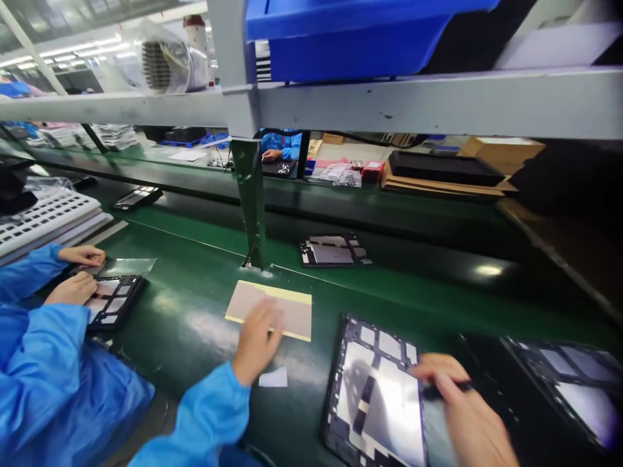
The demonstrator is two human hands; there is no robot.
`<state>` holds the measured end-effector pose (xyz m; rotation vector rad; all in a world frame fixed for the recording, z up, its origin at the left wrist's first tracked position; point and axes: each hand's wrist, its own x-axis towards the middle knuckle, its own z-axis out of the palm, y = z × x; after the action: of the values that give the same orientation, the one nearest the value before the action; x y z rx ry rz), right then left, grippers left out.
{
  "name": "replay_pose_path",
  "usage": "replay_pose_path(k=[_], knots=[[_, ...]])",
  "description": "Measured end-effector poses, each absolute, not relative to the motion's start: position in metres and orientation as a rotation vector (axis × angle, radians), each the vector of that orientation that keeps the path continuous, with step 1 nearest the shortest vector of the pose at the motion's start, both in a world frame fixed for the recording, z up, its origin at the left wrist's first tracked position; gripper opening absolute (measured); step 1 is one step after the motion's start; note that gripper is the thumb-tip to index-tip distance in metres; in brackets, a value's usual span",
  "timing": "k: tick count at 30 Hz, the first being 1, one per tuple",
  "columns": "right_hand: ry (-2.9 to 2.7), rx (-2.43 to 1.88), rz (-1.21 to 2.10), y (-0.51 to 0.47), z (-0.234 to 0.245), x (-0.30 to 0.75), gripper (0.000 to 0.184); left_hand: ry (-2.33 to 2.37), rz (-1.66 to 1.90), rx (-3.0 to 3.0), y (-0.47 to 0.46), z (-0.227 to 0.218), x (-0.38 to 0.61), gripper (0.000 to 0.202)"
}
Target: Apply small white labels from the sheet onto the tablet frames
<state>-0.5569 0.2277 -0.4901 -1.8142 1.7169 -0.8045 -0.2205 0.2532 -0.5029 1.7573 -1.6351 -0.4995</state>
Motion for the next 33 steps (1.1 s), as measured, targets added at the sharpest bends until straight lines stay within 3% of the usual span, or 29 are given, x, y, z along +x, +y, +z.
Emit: replay_pose_path(k=[4,10,15,26,33], knots=[[1.204,-1.437,-0.757,0.162,-0.473,-0.448,0.062,-1.74,-0.402,2.026,0.226,-0.541,-0.187,0.055],[0.852,-1.194,-0.566,0.097,-0.527,-0.353,0.056,-1.781,-0.318,1.976,0.251,-0.562,-0.216,0.06],[0.842,-1.169,-0.528,0.084,-0.551,-0.343,0.051,-1.775,-0.343,1.977,0.249,-0.558,-0.216,0.06],[0.847,-1.208,-0.487,0.086,-0.549,-0.341,0.045,-1.779,-0.385,1.976,0.249,-0.555,-0.217,0.059],[0.821,-1.258,-0.641,0.117,-0.495,-0.366,0.037,-1.792,-0.374,2.005,0.245,-0.553,-0.209,0.057]])
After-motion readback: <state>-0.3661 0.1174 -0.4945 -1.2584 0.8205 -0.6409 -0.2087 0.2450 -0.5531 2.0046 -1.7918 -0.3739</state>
